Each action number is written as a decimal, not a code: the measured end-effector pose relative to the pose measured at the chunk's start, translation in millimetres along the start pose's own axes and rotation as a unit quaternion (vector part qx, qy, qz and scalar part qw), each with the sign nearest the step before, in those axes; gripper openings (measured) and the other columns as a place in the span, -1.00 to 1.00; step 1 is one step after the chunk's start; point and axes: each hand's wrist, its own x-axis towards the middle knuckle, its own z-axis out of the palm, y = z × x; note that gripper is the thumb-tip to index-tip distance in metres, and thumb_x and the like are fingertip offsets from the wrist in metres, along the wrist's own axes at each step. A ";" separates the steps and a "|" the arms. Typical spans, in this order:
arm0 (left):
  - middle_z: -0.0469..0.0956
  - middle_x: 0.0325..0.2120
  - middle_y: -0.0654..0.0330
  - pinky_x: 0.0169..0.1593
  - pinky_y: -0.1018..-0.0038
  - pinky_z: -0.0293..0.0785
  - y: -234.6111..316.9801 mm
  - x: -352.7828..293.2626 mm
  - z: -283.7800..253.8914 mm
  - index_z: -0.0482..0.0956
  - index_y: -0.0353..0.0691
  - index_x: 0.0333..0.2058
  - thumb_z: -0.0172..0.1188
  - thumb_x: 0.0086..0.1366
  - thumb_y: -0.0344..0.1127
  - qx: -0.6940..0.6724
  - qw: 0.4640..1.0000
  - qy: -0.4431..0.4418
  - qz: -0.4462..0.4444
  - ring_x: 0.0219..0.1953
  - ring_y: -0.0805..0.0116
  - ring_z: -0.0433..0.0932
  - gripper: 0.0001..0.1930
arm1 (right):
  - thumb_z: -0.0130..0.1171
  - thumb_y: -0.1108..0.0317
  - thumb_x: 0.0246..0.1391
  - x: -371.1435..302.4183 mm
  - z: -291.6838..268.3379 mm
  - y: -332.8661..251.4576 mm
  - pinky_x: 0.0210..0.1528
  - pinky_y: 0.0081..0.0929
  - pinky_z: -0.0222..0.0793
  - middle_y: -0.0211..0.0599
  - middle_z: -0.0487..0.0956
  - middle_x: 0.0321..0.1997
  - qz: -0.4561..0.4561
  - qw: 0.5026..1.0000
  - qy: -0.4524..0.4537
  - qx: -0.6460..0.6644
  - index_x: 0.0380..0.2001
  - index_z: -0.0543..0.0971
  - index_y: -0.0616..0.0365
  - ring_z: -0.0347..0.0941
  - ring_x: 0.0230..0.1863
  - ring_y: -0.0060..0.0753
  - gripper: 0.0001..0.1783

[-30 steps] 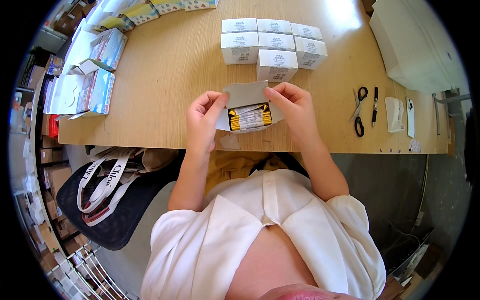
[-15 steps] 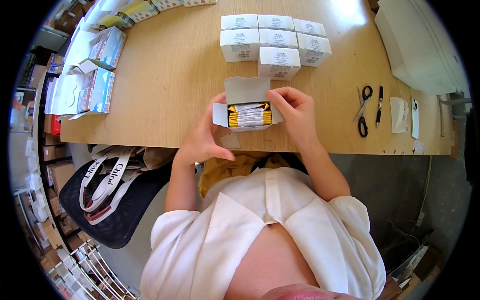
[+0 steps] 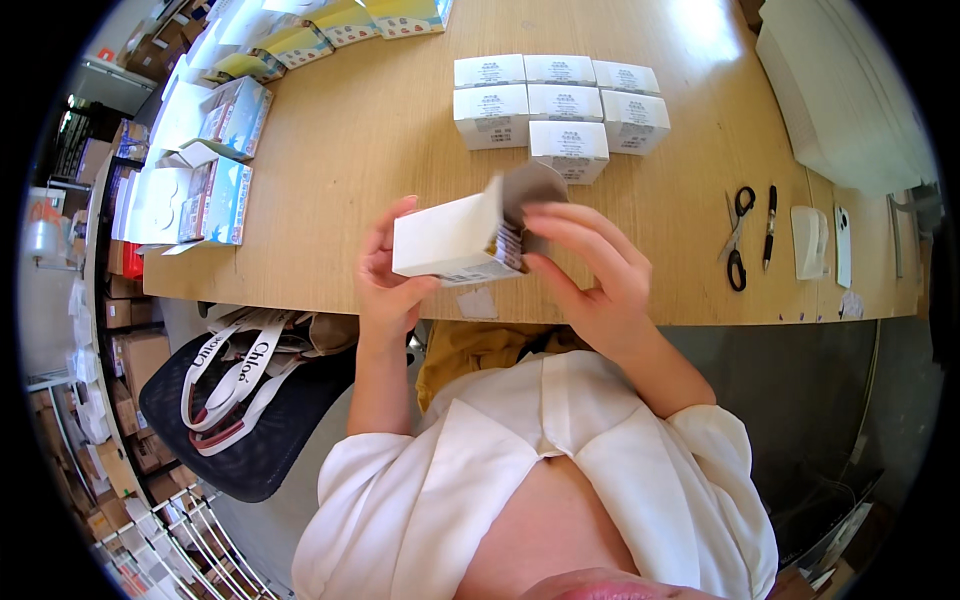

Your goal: The person unpacks several small white boxes from larger display boxes on a table. They arrange the small boxes in rows, then use scissors to cut the tape on some of them. The person opens the boxes to reveal gold foil-wrapped items inside and places them on the table.

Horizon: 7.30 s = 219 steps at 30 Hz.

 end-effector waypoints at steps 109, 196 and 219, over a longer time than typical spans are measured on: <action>0.57 -0.17 0.06 -0.15 0.38 0.52 40.0 114.7 -126.7 0.43 -0.36 0.03 0.06 0.37 -0.20 0.425 0.847 0.316 -0.034 -0.15 0.30 0.55 -0.62 | 0.35 0.26 -0.02 -26.7 42.6 33.6 -0.49 -0.47 0.40 -0.13 0.36 -0.13 0.207 0.965 -0.093 -0.129 0.17 0.24 0.13 0.42 -0.42 -0.33 -0.28; 0.48 0.02 0.01 0.09 0.25 0.50 -20.1 -4.4 -7.3 0.34 -0.38 0.09 0.09 0.33 -0.39 -0.290 0.935 -0.004 -0.202 0.01 0.23 0.53 -0.62 | 0.11 0.58 0.16 -0.5 29.2 -0.5 -0.09 -0.68 0.44 -0.24 0.55 0.00 0.367 0.872 -0.047 0.320 0.20 0.34 0.27 0.50 -0.11 -0.63 -0.49; 0.33 0.09 0.08 0.15 0.44 0.34 15.4 30.8 -4.0 0.00 -0.33 0.29 0.10 0.32 -0.47 0.262 0.960 0.045 -0.084 0.10 0.39 0.38 -0.36 | 0.02 0.44 0.22 -3.6 87.4 32.5 0.14 -0.31 0.29 0.16 0.35 0.14 0.318 0.919 -0.135 0.192 0.27 -0.02 0.51 0.36 0.12 -0.03 -0.32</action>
